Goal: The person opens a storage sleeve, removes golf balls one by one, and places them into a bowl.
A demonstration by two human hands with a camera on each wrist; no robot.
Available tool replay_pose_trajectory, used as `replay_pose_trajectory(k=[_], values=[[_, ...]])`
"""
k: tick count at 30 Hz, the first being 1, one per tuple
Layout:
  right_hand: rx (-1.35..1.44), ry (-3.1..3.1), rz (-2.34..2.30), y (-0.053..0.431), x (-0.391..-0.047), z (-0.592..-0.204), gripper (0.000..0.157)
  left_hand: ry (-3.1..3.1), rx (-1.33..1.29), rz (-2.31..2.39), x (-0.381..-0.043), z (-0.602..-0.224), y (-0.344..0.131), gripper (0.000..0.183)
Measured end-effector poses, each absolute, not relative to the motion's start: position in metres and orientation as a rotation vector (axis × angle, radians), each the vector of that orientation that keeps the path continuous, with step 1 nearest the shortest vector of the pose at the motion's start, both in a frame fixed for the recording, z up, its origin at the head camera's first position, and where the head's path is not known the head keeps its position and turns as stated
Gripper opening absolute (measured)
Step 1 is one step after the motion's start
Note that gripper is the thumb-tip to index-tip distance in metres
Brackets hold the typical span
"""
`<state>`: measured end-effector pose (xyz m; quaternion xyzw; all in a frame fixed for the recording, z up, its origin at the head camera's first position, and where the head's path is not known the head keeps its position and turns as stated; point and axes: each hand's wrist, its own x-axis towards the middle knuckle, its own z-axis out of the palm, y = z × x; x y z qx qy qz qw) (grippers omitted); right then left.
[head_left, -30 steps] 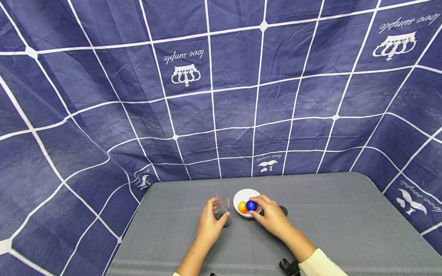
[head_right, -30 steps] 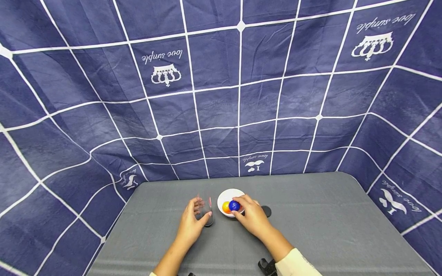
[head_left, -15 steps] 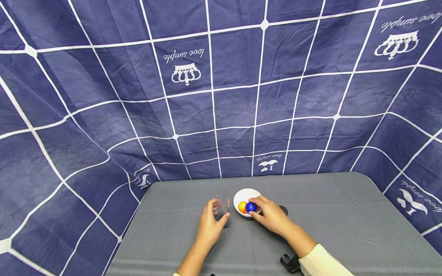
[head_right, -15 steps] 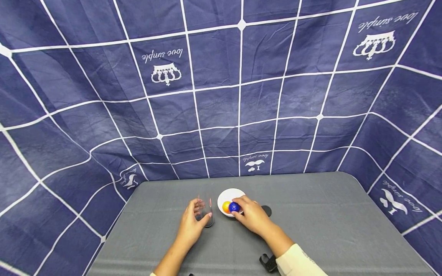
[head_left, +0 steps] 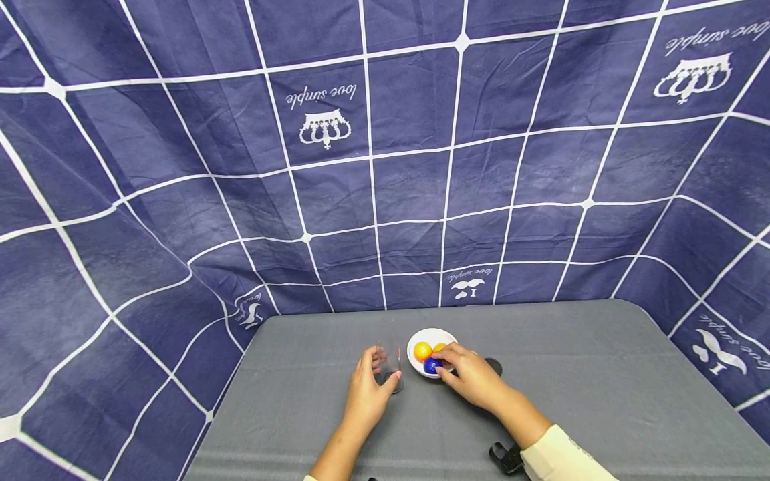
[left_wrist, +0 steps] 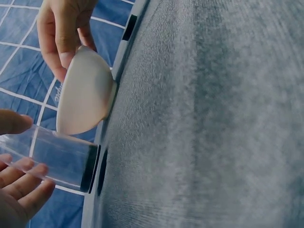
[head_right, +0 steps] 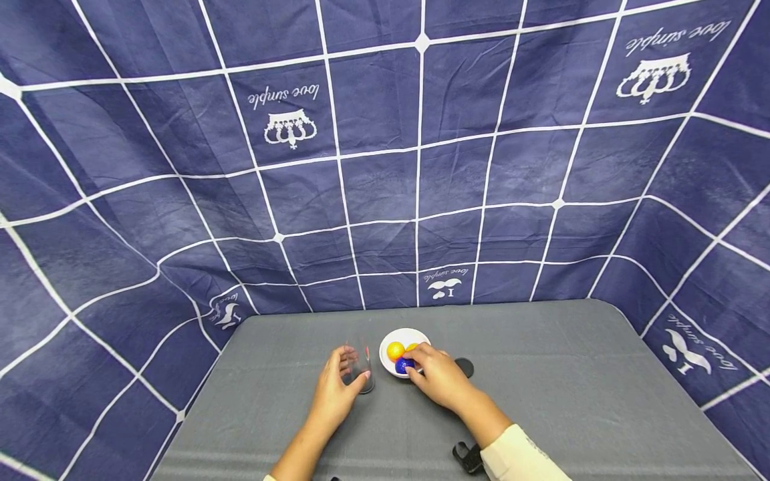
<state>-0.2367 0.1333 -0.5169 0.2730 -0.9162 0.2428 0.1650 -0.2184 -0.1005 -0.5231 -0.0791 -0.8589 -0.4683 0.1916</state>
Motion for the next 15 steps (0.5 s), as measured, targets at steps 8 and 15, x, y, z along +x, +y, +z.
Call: replay_pose_trajectory(k=[8, 15], values=[[0.741, -2.613, 0.679, 0.1314, -0.234, -0.5172, 0.024, -2.451, -0.221, -1.395, -0.2185, -0.5251, -0.1014, 0.056], [0.728, -2.591, 0.677, 0.1331, -0.2328, -0.5182, 0.024, -2.489, -0.24, -1.44, -0.2192, -0.5281, -0.1031, 0.071]])
